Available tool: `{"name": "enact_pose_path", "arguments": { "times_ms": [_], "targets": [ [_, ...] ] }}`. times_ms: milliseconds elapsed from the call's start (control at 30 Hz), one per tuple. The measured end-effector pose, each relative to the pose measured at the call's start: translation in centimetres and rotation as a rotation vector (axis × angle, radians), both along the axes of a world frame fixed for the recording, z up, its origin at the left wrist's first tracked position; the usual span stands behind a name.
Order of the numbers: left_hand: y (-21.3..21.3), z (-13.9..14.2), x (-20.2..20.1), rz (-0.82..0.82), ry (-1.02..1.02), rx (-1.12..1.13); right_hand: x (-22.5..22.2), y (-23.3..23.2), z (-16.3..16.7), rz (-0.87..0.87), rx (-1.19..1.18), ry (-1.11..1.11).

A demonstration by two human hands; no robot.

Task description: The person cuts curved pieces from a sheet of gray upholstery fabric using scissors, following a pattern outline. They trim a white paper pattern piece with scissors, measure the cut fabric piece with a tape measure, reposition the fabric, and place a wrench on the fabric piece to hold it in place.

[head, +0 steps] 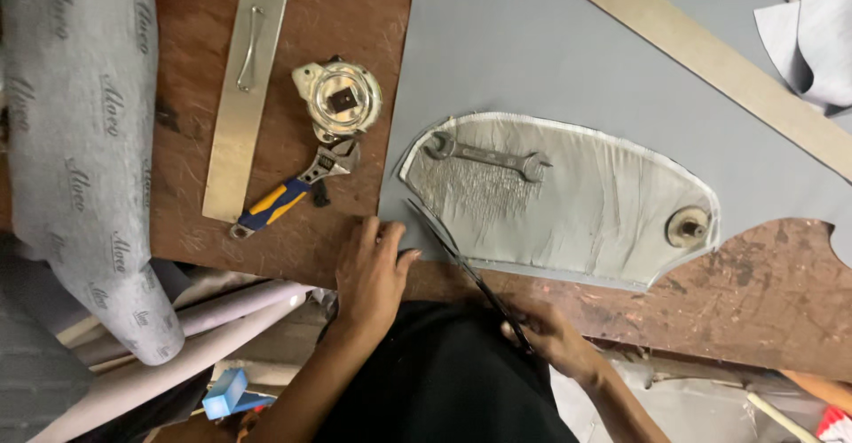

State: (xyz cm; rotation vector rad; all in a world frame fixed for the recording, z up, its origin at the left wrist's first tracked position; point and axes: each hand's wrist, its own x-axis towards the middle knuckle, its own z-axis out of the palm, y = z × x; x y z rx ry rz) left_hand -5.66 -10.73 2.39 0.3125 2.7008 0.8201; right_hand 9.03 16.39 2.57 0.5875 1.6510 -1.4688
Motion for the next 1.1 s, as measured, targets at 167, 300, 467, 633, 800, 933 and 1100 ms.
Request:
{"name": "enact_pose_path", "arguments": {
  "times_ms": [167, 300, 467, 633, 800, 933, 1100],
  "targets": [
    [-0.1, 0.2, -0.5, -0.011, -0.012, 0.019, -0.9, 0.1, -0.3, -0.007, -0.022, -0.067],
    [-0.2, 0.2, -0.8, -0.020, -0.050, 0.004, -1.7, -0.1, -0.4, 0.009, 0.043, -0.099],
    [-0.4, 0.3, -0.9, -0.034, 0.020, 0.020, -2.9, -0.3, -0.8, 0.070, -0.036, 0.218],
    [-0.4, 0.4, -0.9, -0.031, -0.040, -0.010, -3.8, -0.4, -0.9, 0.141, 0.017, 0.031],
    [-0.1, 1.0, -0.9, -0.026, -0.057, -0.032, -5.1, -1.1, 0.0, 0.059, -0.056, 0.051],
    [0.0, 1.2, -0.6, -0.023, -0.035, -0.014, -6.2, -1.3, 1.6, 0.117, 0.017, 0.037],
    [-2.1, 0.0, 1.8, 0.003, -0.152, -0.039, -5.8, -0.6, 3.4, 0.216, 0.018, 0.126]
  ]
}}
